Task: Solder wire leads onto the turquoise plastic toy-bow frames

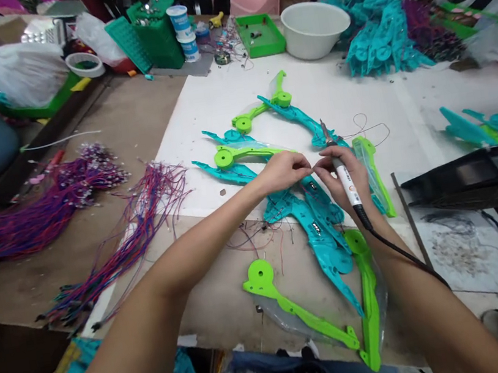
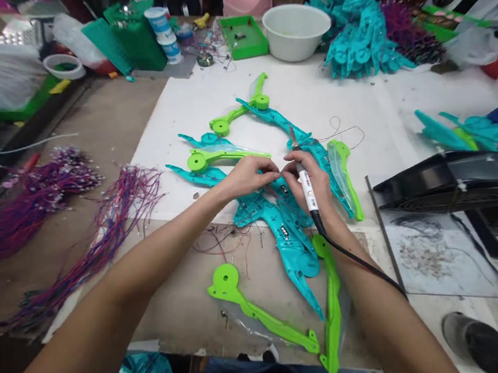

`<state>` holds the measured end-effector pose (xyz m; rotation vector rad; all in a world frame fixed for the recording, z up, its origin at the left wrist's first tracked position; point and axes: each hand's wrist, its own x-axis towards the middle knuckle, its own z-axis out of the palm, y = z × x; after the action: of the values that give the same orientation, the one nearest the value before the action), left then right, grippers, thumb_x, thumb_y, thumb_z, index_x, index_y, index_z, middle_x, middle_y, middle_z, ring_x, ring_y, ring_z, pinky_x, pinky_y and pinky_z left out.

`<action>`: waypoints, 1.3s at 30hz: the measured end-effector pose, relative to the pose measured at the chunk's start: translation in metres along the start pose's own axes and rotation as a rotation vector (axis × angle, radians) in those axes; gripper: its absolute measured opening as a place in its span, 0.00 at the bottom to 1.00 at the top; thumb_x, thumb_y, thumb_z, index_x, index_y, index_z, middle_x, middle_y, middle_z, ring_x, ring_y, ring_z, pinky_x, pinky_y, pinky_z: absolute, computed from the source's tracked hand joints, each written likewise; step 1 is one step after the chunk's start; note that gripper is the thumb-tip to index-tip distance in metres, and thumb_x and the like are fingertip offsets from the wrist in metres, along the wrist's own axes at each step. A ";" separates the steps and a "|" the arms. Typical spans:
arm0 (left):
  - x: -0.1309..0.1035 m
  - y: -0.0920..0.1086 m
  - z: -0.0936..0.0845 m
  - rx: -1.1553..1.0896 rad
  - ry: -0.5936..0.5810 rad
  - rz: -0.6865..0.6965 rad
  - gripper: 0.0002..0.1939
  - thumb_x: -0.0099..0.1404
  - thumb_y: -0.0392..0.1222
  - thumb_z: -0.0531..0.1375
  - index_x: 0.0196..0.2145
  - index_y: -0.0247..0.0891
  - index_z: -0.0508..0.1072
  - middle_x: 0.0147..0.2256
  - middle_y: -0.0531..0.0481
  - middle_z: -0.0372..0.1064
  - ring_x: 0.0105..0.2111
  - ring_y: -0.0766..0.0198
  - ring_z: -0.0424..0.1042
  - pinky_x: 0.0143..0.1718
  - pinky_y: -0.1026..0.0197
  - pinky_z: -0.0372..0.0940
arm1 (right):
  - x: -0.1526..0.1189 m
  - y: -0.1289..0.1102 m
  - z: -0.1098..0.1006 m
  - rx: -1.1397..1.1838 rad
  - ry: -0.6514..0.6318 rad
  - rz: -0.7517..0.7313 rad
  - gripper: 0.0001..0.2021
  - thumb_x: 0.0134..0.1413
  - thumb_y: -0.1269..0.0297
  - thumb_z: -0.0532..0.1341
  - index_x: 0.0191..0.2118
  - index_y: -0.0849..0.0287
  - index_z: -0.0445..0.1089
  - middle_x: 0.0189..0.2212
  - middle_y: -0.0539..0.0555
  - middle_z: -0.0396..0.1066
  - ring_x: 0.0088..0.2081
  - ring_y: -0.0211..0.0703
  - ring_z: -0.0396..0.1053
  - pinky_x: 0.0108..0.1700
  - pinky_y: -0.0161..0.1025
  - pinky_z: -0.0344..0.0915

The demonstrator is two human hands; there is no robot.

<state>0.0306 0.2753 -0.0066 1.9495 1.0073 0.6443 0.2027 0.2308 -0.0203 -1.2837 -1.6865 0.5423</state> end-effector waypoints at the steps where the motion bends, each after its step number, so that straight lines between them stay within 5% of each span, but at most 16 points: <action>1: -0.001 0.001 0.000 -0.083 -0.017 -0.034 0.07 0.61 0.36 0.59 0.32 0.31 0.76 0.26 0.51 0.71 0.29 0.66 0.68 0.32 0.64 0.60 | 0.000 -0.001 0.001 0.026 0.008 0.015 0.14 0.51 0.64 0.63 0.45 0.53 0.66 0.29 0.48 0.72 0.32 0.40 0.72 0.39 0.40 0.69; 4: -0.002 0.003 0.001 -0.260 -0.036 -0.091 0.08 0.61 0.38 0.59 0.31 0.30 0.75 0.25 0.52 0.69 0.27 0.68 0.67 0.30 0.65 0.60 | 0.000 -0.001 0.003 0.110 0.015 0.064 0.16 0.50 0.63 0.64 0.45 0.54 0.65 0.29 0.48 0.72 0.31 0.40 0.72 0.38 0.39 0.69; 8: -0.003 0.004 0.003 -0.213 0.016 -0.060 0.06 0.60 0.37 0.60 0.29 0.31 0.75 0.25 0.52 0.70 0.27 0.68 0.68 0.32 0.65 0.61 | -0.002 -0.002 -0.001 0.136 0.034 0.090 0.16 0.49 0.61 0.64 0.45 0.54 0.66 0.29 0.48 0.72 0.31 0.39 0.72 0.36 0.37 0.69; 13: -0.006 -0.006 0.004 0.052 0.171 -0.082 0.05 0.59 0.36 0.61 0.30 0.35 0.78 0.30 0.51 0.76 0.33 0.64 0.72 0.37 0.63 0.63 | -0.017 -0.012 -0.037 0.029 0.188 0.116 0.13 0.57 0.56 0.60 0.45 0.55 0.71 0.26 0.49 0.72 0.26 0.38 0.69 0.34 0.37 0.68; 17: -0.007 -0.014 0.009 0.154 0.155 -0.082 0.08 0.61 0.39 0.60 0.35 0.39 0.79 0.33 0.52 0.77 0.35 0.62 0.72 0.38 0.62 0.63 | -0.037 -0.020 -0.066 -0.006 0.146 0.089 0.17 0.60 0.50 0.57 0.45 0.55 0.75 0.32 0.53 0.75 0.29 0.41 0.72 0.37 0.41 0.69; 19: -0.007 -0.015 0.013 0.177 0.131 -0.098 0.08 0.62 0.40 0.59 0.35 0.39 0.79 0.31 0.52 0.76 0.34 0.62 0.72 0.37 0.62 0.63 | -0.046 -0.020 -0.072 0.054 0.241 0.140 0.15 0.59 0.52 0.58 0.39 0.56 0.77 0.30 0.53 0.75 0.27 0.41 0.71 0.33 0.41 0.69; 23: -0.006 -0.011 0.017 0.249 0.086 -0.086 0.08 0.62 0.38 0.58 0.32 0.38 0.78 0.31 0.51 0.76 0.36 0.59 0.70 0.39 0.60 0.62 | -0.053 -0.022 -0.067 0.074 0.446 0.238 0.09 0.53 0.56 0.65 0.32 0.57 0.78 0.22 0.50 0.73 0.21 0.38 0.68 0.26 0.38 0.66; 32: -0.008 -0.004 0.025 0.370 0.086 -0.141 0.09 0.65 0.39 0.57 0.36 0.38 0.77 0.32 0.49 0.75 0.37 0.57 0.70 0.39 0.59 0.62 | -0.043 -0.016 -0.038 0.046 0.204 0.203 0.15 0.57 0.53 0.62 0.43 0.57 0.75 0.23 0.49 0.75 0.25 0.41 0.74 0.31 0.39 0.72; 39: 0.008 0.006 0.018 0.547 -0.113 -0.155 0.11 0.63 0.39 0.57 0.35 0.39 0.80 0.32 0.45 0.77 0.37 0.55 0.74 0.39 0.59 0.63 | -0.046 0.005 -0.021 -0.036 0.193 0.203 0.13 0.57 0.54 0.61 0.42 0.56 0.76 0.35 0.54 0.78 0.35 0.45 0.76 0.39 0.42 0.73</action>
<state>0.0506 0.2723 -0.0102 2.3082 1.3469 0.1724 0.2249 0.1862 -0.0321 -1.4937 -1.4222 0.4916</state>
